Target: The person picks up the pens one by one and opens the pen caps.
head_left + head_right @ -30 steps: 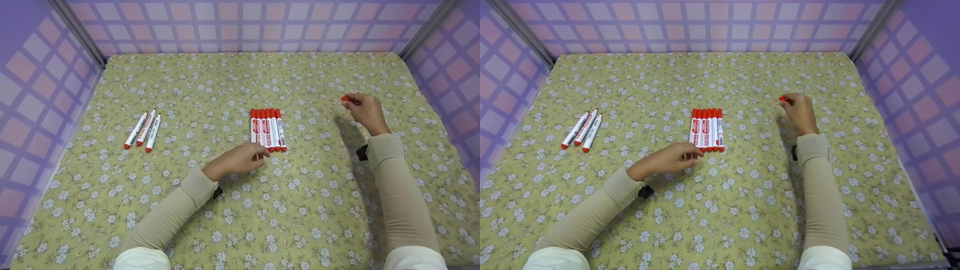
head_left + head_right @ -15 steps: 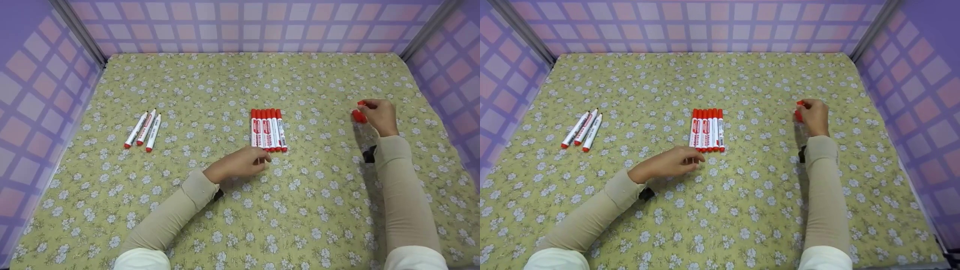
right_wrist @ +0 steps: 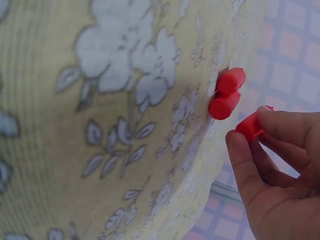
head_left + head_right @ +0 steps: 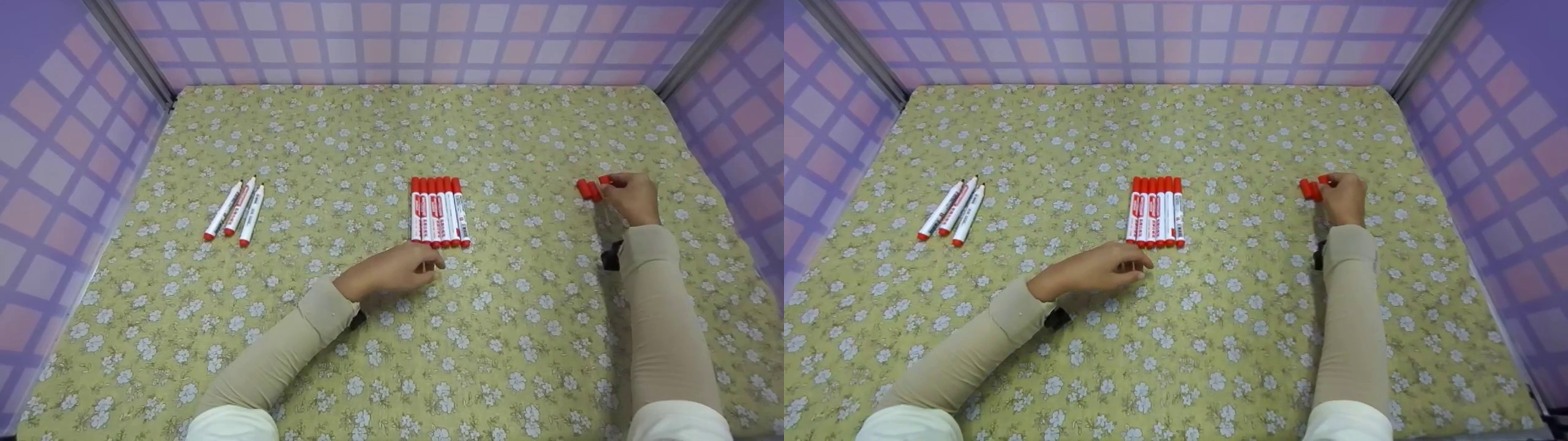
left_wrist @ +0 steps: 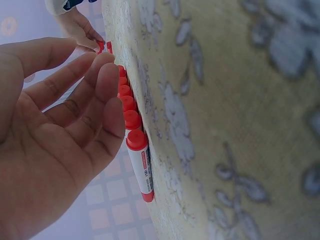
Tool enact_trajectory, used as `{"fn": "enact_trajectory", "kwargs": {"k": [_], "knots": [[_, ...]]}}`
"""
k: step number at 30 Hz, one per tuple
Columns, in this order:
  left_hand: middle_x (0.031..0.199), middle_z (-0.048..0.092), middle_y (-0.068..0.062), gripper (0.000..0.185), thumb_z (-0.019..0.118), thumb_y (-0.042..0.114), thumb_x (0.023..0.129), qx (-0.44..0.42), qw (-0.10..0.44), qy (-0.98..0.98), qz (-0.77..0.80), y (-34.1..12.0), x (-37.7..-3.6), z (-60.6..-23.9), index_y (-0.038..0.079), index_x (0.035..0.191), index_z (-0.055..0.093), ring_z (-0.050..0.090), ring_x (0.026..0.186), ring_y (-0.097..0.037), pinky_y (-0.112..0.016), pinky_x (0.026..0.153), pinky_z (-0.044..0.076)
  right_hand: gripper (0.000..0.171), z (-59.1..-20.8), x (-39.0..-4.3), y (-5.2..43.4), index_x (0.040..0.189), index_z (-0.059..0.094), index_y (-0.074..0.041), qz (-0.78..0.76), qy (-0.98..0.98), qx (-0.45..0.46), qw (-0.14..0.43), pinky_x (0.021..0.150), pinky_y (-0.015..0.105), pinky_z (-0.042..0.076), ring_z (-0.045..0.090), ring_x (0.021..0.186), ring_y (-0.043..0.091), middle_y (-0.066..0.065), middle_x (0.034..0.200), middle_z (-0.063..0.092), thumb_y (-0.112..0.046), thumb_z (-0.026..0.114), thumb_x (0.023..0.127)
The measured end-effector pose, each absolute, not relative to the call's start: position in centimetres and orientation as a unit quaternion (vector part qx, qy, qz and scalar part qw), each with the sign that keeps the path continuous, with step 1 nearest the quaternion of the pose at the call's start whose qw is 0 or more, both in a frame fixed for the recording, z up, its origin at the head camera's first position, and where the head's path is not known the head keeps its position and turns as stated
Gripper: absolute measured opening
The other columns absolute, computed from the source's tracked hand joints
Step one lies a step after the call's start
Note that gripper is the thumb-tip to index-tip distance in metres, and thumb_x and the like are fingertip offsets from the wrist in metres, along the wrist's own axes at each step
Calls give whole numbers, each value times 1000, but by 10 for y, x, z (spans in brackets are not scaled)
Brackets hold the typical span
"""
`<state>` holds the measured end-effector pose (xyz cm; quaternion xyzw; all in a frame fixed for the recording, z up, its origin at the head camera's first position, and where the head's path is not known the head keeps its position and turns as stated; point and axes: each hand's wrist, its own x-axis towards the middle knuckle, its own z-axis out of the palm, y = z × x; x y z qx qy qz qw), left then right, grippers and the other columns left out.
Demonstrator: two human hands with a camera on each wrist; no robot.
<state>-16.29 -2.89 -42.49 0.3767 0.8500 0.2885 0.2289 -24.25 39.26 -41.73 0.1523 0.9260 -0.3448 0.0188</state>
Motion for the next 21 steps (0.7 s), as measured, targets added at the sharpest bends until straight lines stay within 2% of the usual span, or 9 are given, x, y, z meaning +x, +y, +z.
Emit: {"fn": "enact_trajectory", "kwargs": {"k": [5,8,11,12,15,21], "knots": [[117,65,-7,29,50,13,98,380,233,851,279,-28,-162,-425,6,122,64,60,98,-16,-31,88,50,46,-422,-242,400,134,49,9,-330,931,152,37,64,15,42,54,113,38,33,132,51,-17,51,97],[117,65,-6,29,50,14,98,382,237,847,284,-28,-161,-423,7,122,64,60,96,-15,-31,86,50,48,-423,-240,402,135,47,11,-336,928,155,47,80,30,48,51,118,40,34,134,49,-18,50,97],[116,65,-6,28,51,13,97,386,238,842,291,-28,-160,-423,6,121,65,59,92,-13,-29,85,50,50,-424,-238,404,137,45,11,-342,925,158,54,96,48,44,47,122,43,34,136,46,-20,49,98],[116,65,-7,28,51,12,97,388,238,841,293,-28,-160,-423,5,121,65,58,91,-13,-29,85,49,51,-424,-237,404,137,44,11,-343,924,158,56,98,51,42,46,124,44,34,137,45,-21,48,98],[112,66,-7,27,52,11,97,389,239,840,294,-28,-160,-424,5,120,65,57,88,-13,-28,83,49,51,-425,-236,405,137,44,11,-345,923,162,59,99,51,41,46,123,44,34,137,46,-23,48,99],[112,66,-6,27,52,14,98,386,245,842,287,-27,-160,-424,6,120,65,61,95,-14,-29,84,51,51,-426,-237,405,137,46,10,-344,923,162,65,97,49,42,48,121,42,34,136,47,-24,48,99]]}}
